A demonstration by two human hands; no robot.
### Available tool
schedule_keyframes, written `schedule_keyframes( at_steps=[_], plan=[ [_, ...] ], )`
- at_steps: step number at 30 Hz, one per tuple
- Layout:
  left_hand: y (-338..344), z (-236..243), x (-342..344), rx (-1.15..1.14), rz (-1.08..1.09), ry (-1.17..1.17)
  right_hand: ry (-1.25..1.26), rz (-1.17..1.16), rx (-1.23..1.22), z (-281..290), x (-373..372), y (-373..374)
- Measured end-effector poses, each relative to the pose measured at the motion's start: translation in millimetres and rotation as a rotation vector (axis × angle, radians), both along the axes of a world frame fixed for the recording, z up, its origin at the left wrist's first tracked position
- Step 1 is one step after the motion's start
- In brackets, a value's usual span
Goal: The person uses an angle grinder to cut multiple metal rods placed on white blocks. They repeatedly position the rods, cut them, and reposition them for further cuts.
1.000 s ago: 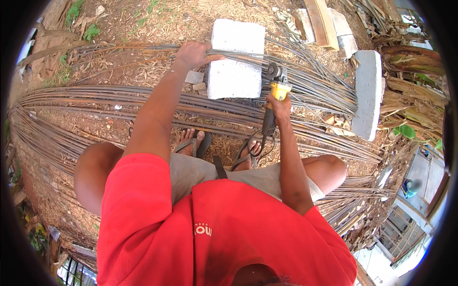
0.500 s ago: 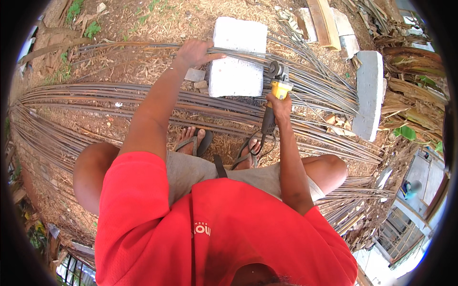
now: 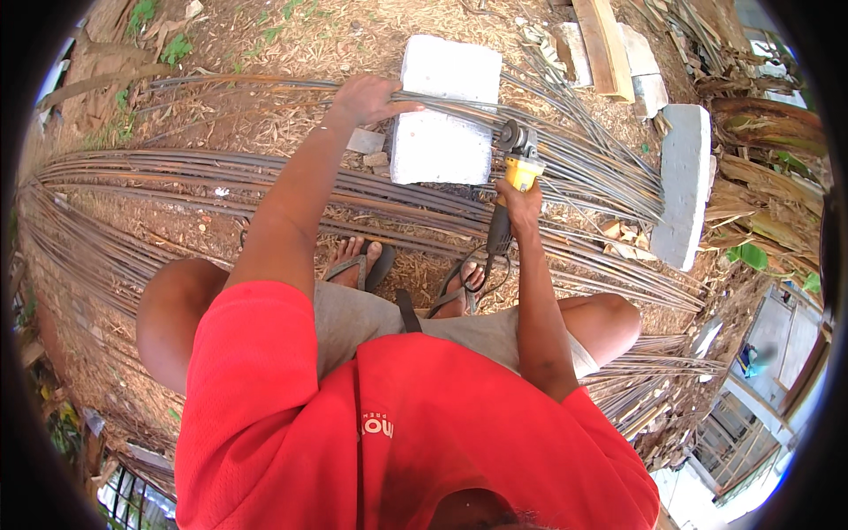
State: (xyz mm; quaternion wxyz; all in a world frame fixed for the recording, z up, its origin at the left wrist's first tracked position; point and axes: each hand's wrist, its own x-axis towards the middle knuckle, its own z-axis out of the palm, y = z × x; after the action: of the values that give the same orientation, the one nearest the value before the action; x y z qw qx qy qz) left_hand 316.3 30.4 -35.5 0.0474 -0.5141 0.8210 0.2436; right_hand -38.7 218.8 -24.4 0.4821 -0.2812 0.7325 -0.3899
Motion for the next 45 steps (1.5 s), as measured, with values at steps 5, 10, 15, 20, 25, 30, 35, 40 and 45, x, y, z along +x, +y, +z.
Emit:
schedule_keyframes(
  at_steps=[5, 10, 15, 20, 25, 30, 35, 40, 45],
  plan=[
    [-1, -1, 1, -0.006, -0.017, 0.024, 0.007, -0.016, -0.009, -3, 2, 0],
    [2, 1, 3, -0.021, 0.01, 0.098, 0.04, 0.006, -0.028, -8, 0, -1],
    [2, 3, 2, 0.007, 0.02, 0.079, 0.089, 0.024, -0.055, -14, -2, -2],
    [1, 4, 3, 0.036, 0.012, 0.055, 0.088, 0.018, -0.053, -23, -3, -6],
    [3, 3, 3, 0.013, 0.031, 0.093, 0.104, -0.008, 0.077, -22, -4, -8],
    [-3, 2, 2, 0.054, 0.01, 0.031, 0.086, 0.018, -0.005, -19, -4, -3],
    [0, -4, 0, 0.008, 0.031, 0.049, 0.179, 0.019, 0.028, -24, -5, -4],
    [1, -4, 0, 0.001, 0.04, 0.065, 0.1, 0.021, -0.029, -25, -6, -2],
    [-3, 2, 0, 0.082, 0.021, 0.021, 0.059, 0.016, -0.027, -19, -4, 0]
  ],
)
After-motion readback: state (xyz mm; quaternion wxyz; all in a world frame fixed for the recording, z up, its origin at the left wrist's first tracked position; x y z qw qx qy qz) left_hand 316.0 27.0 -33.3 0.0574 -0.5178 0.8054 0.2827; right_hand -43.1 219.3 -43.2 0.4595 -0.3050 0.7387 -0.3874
